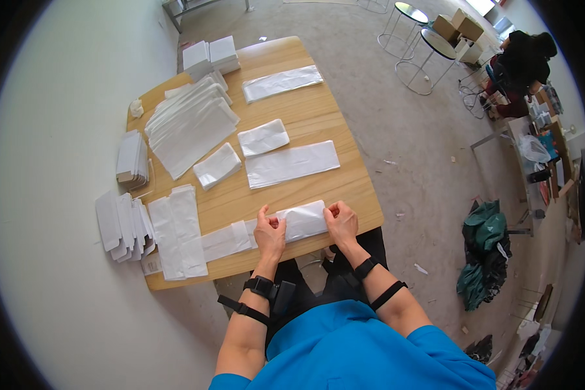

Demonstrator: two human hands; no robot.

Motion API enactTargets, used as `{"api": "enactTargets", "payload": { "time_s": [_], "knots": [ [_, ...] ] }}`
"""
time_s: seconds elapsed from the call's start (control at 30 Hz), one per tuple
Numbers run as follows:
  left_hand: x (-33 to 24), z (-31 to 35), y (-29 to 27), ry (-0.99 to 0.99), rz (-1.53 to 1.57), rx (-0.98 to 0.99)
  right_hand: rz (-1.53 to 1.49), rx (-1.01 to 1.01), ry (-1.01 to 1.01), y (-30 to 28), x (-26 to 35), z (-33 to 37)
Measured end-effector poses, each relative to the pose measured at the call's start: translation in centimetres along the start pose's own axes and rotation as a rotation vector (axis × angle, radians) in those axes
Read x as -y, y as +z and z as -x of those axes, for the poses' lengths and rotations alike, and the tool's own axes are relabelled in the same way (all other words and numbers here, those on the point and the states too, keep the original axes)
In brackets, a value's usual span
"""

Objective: Folding long white plastic bags at a wooden table.

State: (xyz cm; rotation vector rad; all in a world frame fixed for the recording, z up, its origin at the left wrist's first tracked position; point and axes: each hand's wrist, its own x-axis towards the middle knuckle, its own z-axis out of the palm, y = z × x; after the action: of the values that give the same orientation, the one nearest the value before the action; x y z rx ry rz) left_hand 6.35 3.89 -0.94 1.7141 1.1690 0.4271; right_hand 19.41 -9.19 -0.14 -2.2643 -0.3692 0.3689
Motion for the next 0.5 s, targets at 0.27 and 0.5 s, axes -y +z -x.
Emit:
{"api": "enactTargets", "payload": {
  "time_s": [0.27, 0.5],
  "knots": [
    [0.0, 0.1, -0.5, 0.074, -0.025, -0.018, 0.047, -0.033, -0.009, 1.2, -1.3, -0.5],
    [-0.4, 0.0, -2.3, 0.023, 0.129, -0.061, 0.015, 0.015, -0.006, 0.4, -0.6, -0.6]
  ]
}}
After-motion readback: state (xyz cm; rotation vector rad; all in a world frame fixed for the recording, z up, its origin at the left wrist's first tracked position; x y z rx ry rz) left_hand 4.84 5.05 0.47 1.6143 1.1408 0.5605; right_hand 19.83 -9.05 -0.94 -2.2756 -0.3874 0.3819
